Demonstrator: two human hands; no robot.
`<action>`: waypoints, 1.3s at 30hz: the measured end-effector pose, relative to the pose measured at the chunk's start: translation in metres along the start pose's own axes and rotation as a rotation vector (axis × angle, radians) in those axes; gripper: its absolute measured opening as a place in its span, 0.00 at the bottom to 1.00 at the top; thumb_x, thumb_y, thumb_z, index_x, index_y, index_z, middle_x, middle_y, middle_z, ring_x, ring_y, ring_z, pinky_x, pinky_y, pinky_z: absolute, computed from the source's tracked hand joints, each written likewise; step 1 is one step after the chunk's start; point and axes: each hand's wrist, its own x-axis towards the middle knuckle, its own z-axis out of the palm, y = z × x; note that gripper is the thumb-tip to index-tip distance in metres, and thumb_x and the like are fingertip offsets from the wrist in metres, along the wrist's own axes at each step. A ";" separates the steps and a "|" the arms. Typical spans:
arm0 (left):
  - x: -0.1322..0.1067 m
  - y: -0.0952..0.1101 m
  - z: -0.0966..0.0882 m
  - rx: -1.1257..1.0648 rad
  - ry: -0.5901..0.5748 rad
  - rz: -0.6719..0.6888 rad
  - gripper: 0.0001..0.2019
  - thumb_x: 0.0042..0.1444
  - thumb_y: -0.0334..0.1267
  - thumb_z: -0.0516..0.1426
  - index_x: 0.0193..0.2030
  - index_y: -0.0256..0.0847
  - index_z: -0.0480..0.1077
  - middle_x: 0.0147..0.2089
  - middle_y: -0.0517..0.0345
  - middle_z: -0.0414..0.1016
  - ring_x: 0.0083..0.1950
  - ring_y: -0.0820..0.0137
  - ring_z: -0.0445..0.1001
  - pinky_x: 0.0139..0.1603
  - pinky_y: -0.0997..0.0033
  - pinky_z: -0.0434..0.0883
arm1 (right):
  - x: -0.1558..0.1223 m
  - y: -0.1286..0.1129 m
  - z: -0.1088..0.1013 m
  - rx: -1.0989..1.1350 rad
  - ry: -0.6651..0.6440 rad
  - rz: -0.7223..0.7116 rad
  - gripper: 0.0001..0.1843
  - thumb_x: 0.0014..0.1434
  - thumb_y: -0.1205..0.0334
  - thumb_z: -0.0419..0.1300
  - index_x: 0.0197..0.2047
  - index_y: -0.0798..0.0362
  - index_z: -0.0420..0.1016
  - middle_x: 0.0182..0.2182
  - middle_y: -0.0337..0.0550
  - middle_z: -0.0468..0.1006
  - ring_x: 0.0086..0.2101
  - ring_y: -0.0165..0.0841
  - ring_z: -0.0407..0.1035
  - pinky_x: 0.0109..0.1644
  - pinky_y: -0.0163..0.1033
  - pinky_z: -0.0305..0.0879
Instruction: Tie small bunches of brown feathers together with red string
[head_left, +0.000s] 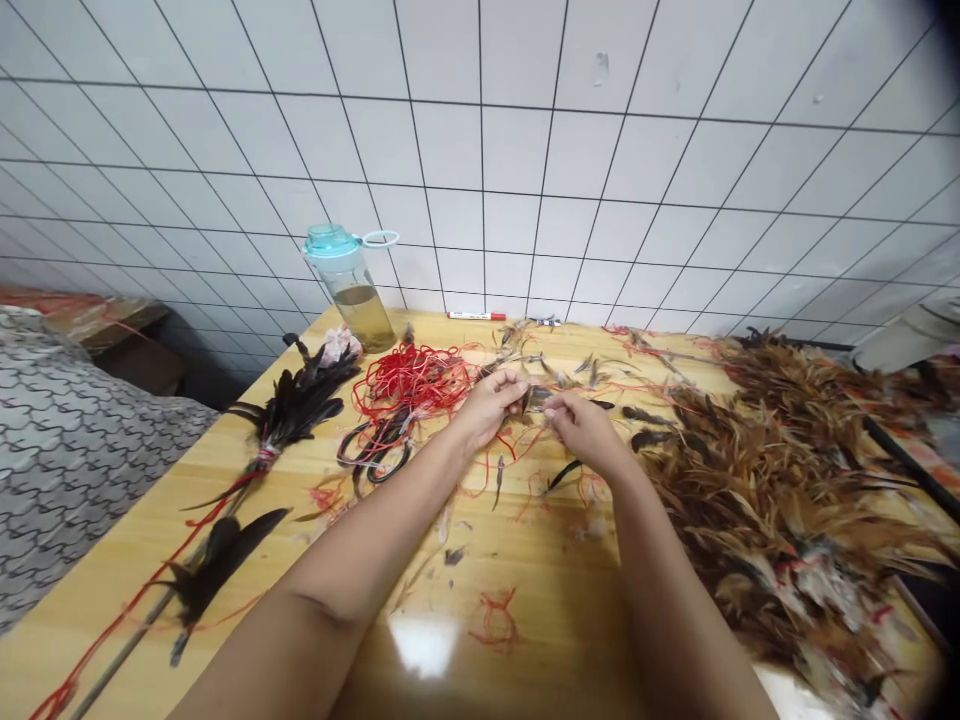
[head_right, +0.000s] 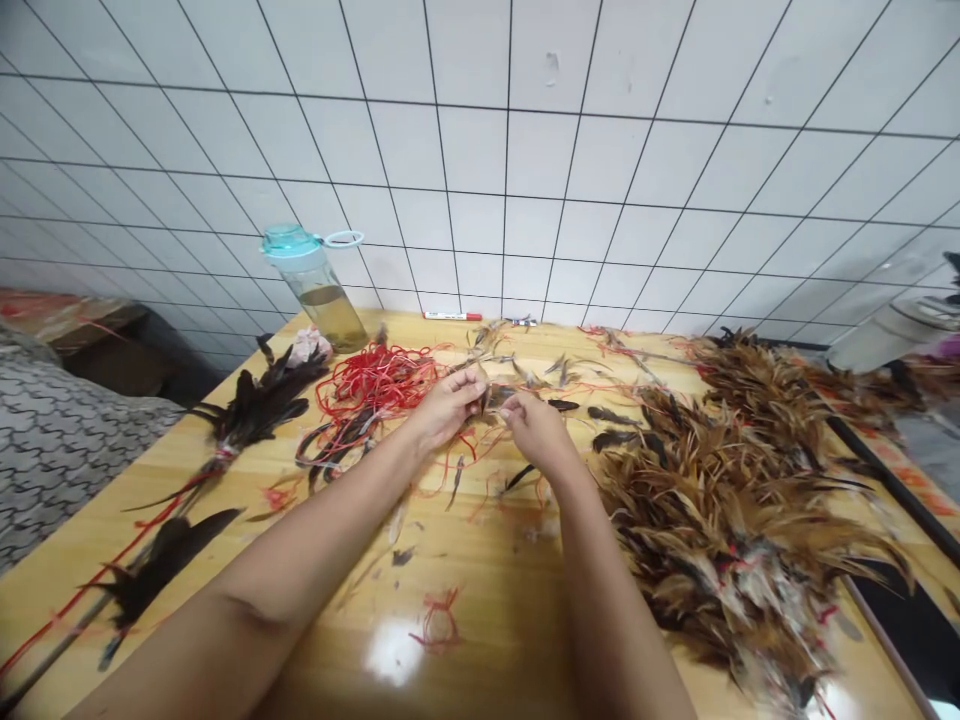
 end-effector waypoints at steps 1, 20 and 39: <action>0.000 -0.002 0.001 -0.002 -0.009 0.001 0.19 0.41 0.45 0.67 0.30 0.37 0.64 0.26 0.65 0.64 0.25 0.81 0.60 0.26 0.79 0.58 | 0.001 0.004 0.009 0.087 -0.010 0.022 0.09 0.57 0.55 0.54 0.35 0.51 0.70 0.23 0.38 0.73 0.26 0.32 0.68 0.33 0.37 0.62; 0.002 -0.012 0.003 0.102 0.029 0.092 0.12 0.53 0.43 0.60 0.35 0.37 0.62 0.33 0.58 0.74 0.28 0.80 0.65 0.29 0.80 0.60 | 0.011 0.030 0.031 0.198 0.108 0.081 0.14 0.54 0.50 0.55 0.29 0.52 0.72 0.19 0.36 0.66 0.24 0.31 0.59 0.29 0.36 0.55; -0.006 -0.006 0.003 0.979 -0.233 0.354 0.02 0.53 0.28 0.56 0.32 0.38 0.68 0.30 0.62 0.70 0.33 0.74 0.66 0.37 0.74 0.61 | -0.004 -0.009 0.011 -0.857 -0.030 -0.089 0.17 0.66 0.61 0.45 0.46 0.54 0.74 0.41 0.53 0.77 0.42 0.40 0.72 0.39 0.38 0.62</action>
